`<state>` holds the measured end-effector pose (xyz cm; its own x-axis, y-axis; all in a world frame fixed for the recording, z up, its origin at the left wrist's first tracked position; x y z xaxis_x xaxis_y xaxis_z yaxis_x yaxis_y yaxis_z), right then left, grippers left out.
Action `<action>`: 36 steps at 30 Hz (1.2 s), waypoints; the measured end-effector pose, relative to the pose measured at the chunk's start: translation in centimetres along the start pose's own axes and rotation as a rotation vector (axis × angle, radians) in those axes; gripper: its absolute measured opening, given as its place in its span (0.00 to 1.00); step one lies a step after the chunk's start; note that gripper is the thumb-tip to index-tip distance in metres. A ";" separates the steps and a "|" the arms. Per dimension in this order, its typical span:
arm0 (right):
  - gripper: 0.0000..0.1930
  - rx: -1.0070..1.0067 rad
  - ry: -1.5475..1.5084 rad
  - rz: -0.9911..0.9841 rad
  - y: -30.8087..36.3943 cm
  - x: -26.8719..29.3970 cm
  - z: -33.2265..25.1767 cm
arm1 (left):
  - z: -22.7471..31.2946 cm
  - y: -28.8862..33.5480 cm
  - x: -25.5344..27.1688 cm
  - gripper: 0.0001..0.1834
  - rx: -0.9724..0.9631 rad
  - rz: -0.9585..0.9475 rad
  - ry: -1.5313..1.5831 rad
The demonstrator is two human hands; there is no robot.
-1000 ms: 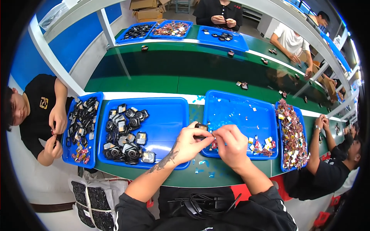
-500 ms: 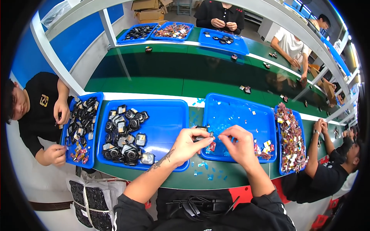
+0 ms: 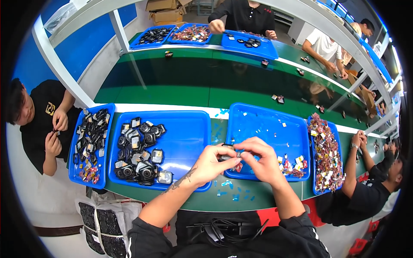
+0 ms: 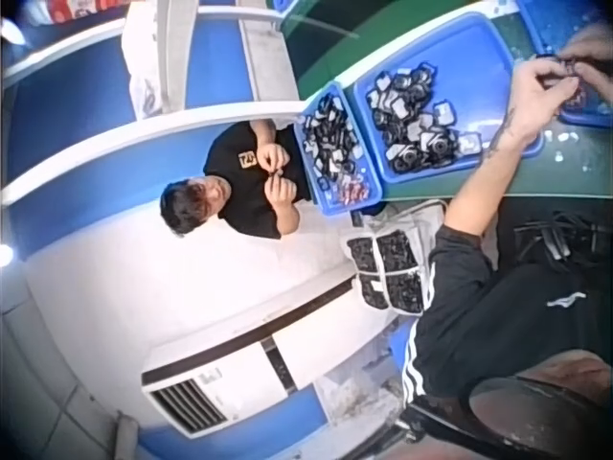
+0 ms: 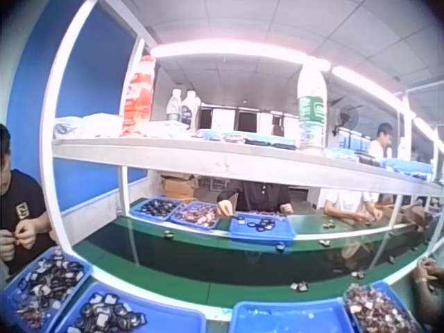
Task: The recorder performs a manual sorting and assembly task of small electronic camera modules on a factory production line.
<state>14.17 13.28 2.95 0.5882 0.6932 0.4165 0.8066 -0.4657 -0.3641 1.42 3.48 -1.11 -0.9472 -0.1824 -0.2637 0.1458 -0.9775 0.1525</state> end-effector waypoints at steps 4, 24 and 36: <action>0.08 -0.077 -0.328 0.045 0.6 -0.2 1.3 | -0.2 0.1 0.2 0.15 0.032 -0.053 0.087; 0.06 -0.012 0.266 0.195 -0.3 -1.2 -2.5 | 0.7 0.6 -0.5 0.25 -0.176 0.021 -0.021; 0.04 -0.017 0.268 0.187 -0.3 -1.1 -2.2 | 0.4 0.4 -0.5 0.25 -0.155 -0.024 -0.025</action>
<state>13.43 11.46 4.45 0.7190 0.4259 0.5492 0.6824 -0.5821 -0.4421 1.90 3.22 -0.56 -0.9574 -0.1583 -0.2414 0.1638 -0.9865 -0.0026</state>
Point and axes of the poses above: each hand's wrist, its own y-axis away from the middle knuckle, its own x-axis out of the back of the hand, z = x × y, the point moved 4 cm from there along -y, towards the middle knuckle, and after that the axes turned 3 degrees about x, right-handed, at the moved point
